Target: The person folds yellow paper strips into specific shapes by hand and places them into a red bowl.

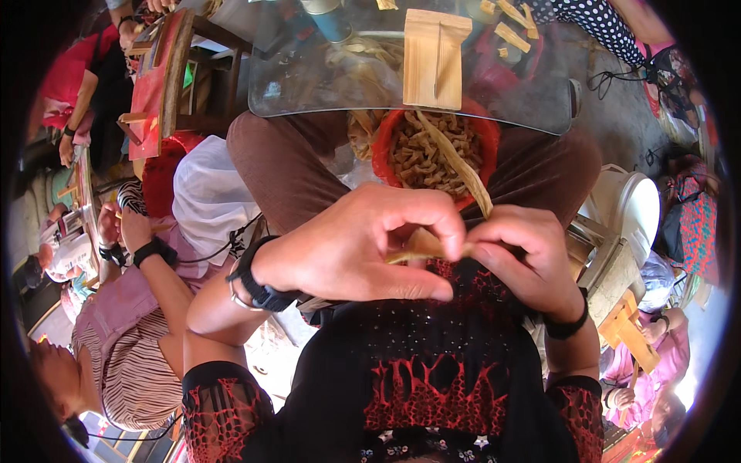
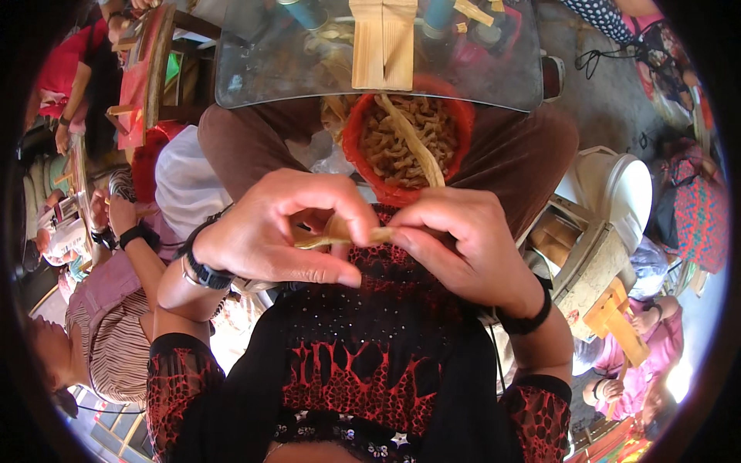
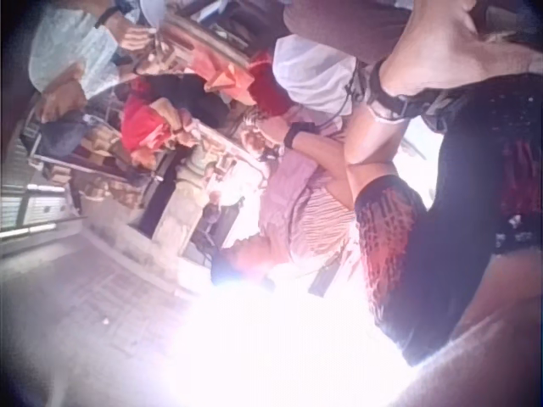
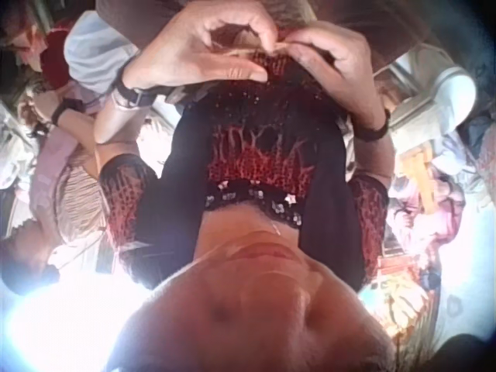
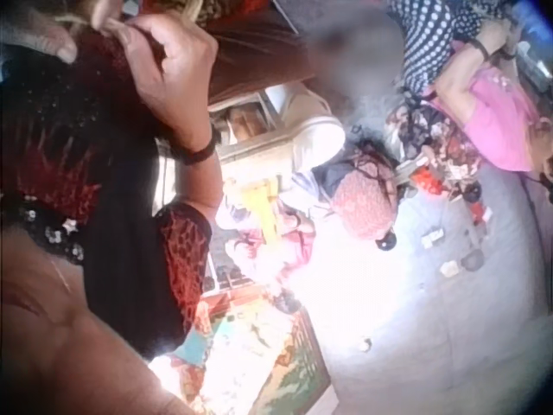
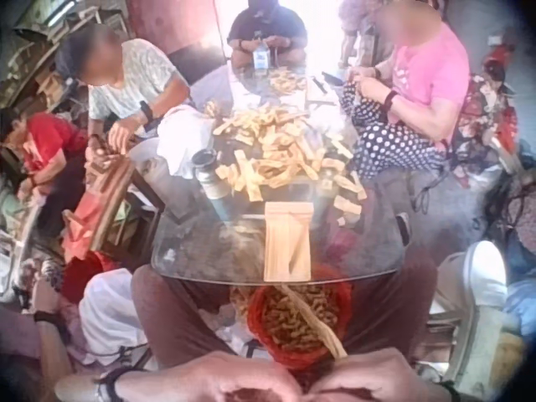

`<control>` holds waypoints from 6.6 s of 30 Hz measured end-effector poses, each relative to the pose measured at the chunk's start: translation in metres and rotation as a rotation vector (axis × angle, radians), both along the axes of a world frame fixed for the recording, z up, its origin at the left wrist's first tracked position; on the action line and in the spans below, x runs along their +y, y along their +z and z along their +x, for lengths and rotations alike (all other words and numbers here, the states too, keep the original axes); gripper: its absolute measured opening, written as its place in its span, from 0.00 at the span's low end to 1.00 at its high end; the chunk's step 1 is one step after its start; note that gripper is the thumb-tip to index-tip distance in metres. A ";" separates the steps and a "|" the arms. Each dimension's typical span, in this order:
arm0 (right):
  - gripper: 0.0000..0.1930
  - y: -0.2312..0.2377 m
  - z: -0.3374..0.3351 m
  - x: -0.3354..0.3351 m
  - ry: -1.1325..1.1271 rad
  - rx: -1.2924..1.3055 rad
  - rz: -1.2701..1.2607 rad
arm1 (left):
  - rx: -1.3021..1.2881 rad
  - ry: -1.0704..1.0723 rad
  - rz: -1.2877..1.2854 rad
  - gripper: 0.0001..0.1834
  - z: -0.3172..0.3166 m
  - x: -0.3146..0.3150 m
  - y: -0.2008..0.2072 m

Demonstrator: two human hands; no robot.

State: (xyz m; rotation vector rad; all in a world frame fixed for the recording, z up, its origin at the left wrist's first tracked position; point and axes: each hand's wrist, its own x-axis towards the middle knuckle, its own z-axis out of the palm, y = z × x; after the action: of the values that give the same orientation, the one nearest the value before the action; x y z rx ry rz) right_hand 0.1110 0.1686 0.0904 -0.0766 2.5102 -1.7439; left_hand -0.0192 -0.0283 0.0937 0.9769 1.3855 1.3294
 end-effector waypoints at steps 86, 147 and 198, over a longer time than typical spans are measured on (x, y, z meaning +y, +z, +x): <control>0.12 -0.036 0.002 0.010 -0.234 0.127 -0.320 | 0.066 0.567 0.097 0.08 0.025 0.009 -0.026; 0.09 -0.056 -0.063 0.034 -0.100 0.136 0.090 | -0.201 0.247 -0.098 0.08 -0.065 0.022 -0.056; 0.11 -0.026 0.015 0.001 -0.166 0.085 -0.924 | 0.974 0.490 0.104 0.10 0.030 0.039 0.025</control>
State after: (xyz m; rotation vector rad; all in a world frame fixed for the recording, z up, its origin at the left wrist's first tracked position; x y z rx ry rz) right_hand 0.1260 0.1691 0.0648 0.0032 1.5642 -2.8460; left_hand 0.0112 0.0111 0.1192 1.5246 2.4225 1.3139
